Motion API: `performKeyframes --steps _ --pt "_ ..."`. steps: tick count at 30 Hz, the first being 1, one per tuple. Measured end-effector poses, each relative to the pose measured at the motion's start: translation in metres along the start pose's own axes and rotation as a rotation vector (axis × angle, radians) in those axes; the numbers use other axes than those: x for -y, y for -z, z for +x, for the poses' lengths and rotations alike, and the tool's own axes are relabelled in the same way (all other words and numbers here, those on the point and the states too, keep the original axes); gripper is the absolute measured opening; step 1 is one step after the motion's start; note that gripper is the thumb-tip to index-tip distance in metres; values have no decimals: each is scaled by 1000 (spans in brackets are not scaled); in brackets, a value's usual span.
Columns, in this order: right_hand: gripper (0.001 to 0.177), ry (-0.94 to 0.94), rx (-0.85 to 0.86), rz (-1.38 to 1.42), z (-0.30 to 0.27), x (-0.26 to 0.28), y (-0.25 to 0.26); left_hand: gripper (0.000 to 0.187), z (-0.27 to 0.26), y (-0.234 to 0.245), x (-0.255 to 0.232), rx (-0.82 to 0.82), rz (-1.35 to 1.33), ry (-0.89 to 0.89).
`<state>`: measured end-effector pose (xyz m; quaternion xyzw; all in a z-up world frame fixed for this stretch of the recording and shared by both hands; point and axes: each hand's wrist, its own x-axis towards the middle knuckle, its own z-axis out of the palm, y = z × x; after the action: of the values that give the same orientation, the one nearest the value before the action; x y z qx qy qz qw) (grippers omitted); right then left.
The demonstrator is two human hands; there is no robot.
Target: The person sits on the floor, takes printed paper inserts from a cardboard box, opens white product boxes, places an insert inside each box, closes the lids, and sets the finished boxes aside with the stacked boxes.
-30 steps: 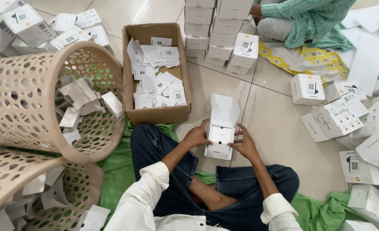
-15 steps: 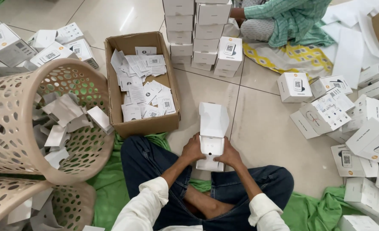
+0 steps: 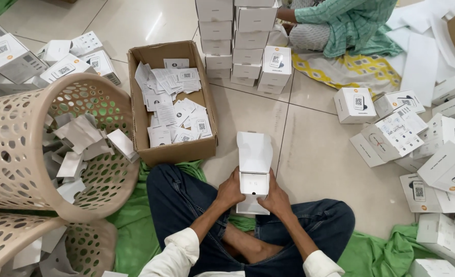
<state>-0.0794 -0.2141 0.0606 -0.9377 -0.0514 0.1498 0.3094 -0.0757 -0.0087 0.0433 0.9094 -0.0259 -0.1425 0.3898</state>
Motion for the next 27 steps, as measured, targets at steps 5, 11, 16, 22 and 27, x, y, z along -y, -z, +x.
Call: performKeyframes --steps 5,11,16,22,27 --pt "112 -30 -33 -5 11 -3 -8 75 15 -20 18 -24 134 35" --pt "113 77 65 308 53 -65 -31 106 37 -5 23 4 122 -8" --pt "93 -298 105 915 95 -27 16 137 117 -1 39 113 -711 248" --pt "68 -29 -219 647 62 34 55 92 76 32 -14 -127 -753 7" --pt "42 181 -315 584 7 29 18 84 -6 6 -32 -280 -589 -363"
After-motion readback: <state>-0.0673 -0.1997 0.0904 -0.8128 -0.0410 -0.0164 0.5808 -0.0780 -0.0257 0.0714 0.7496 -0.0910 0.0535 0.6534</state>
